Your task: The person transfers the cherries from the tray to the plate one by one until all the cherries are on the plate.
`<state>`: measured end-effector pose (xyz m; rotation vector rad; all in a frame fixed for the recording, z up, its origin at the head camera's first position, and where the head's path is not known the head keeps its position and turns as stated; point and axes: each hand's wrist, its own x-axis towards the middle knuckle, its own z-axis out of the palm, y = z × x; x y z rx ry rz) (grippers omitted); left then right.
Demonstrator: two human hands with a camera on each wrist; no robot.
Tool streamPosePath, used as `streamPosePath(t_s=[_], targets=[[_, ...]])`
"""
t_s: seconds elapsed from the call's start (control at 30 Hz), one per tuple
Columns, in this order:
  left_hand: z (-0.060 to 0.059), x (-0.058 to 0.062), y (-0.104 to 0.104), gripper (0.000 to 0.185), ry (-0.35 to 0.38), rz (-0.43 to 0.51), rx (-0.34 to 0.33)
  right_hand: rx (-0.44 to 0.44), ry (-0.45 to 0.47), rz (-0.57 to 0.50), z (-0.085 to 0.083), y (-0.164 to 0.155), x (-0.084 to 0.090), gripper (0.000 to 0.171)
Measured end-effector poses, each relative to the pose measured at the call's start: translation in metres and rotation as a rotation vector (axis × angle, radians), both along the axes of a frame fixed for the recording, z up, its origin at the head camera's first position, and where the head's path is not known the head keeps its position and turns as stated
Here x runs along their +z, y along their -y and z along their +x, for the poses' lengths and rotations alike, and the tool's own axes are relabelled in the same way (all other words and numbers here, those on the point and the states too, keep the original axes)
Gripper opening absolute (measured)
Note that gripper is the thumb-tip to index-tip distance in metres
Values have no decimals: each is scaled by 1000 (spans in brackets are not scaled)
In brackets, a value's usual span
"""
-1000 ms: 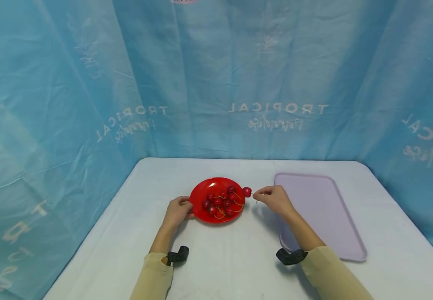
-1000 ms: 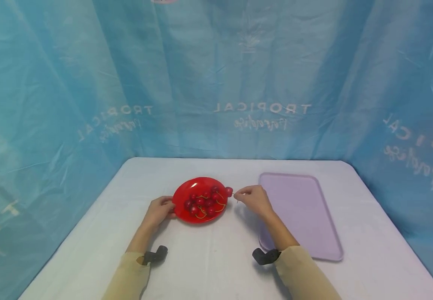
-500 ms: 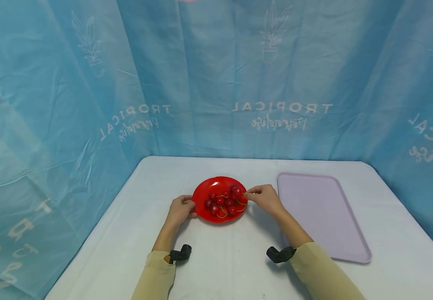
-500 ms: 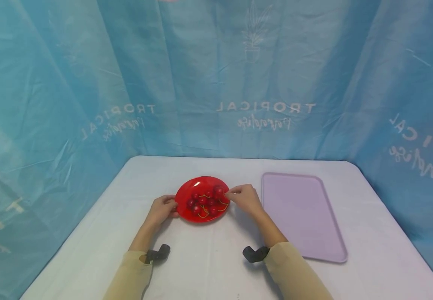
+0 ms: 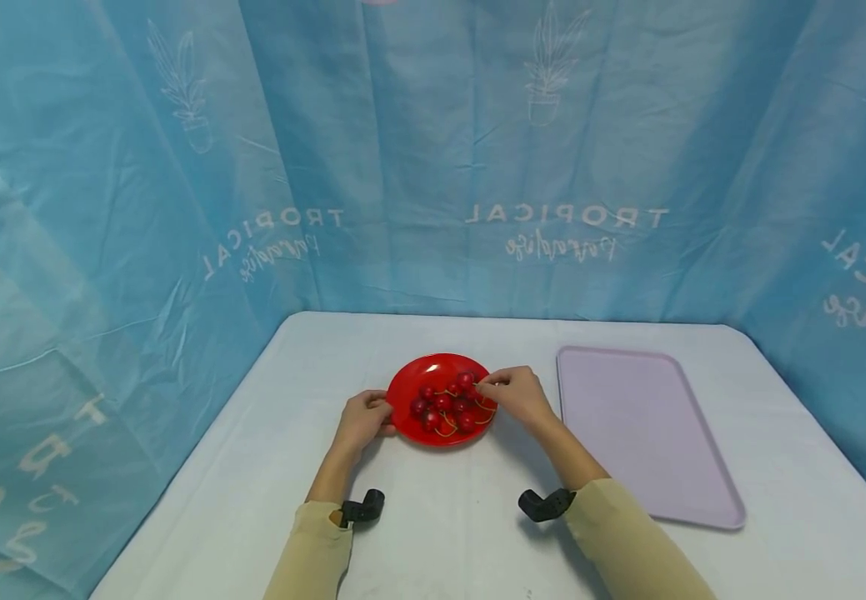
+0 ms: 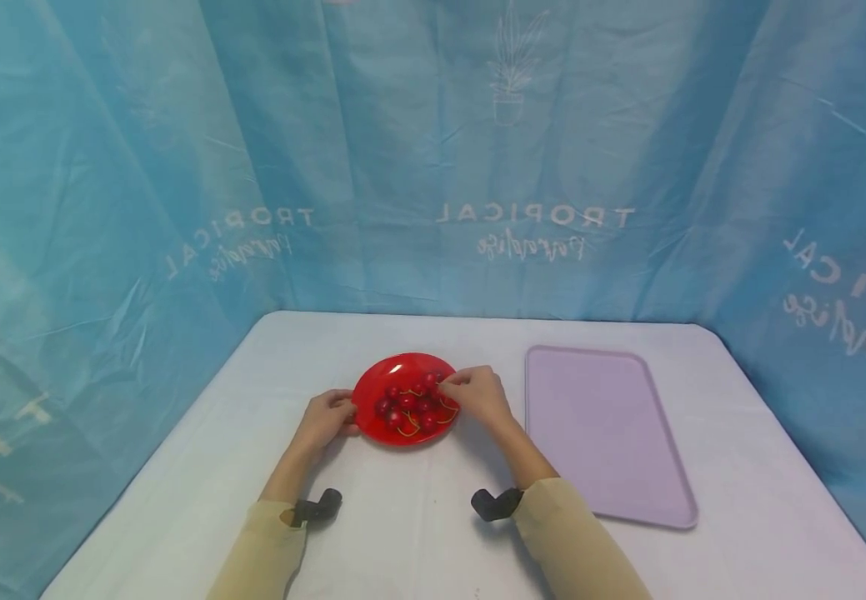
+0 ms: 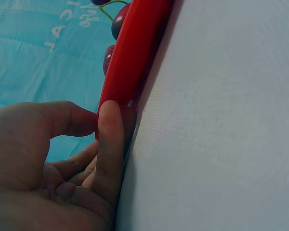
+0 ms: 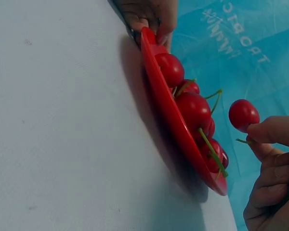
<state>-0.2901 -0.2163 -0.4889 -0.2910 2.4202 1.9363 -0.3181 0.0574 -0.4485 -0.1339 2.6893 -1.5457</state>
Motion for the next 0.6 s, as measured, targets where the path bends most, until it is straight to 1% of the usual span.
streamPosePath(t_s=[0.23,0.37,0.6], targets=[[1,0,0,40,9,9,7,12,-8,17,-1,11,0,13],[2,-1,1,41,5,-6,2,-4,-2,21,-3,16,0,13],[2,0,-2,40,-4,-19,12,-14,-8,18,-4,27,3,14]])
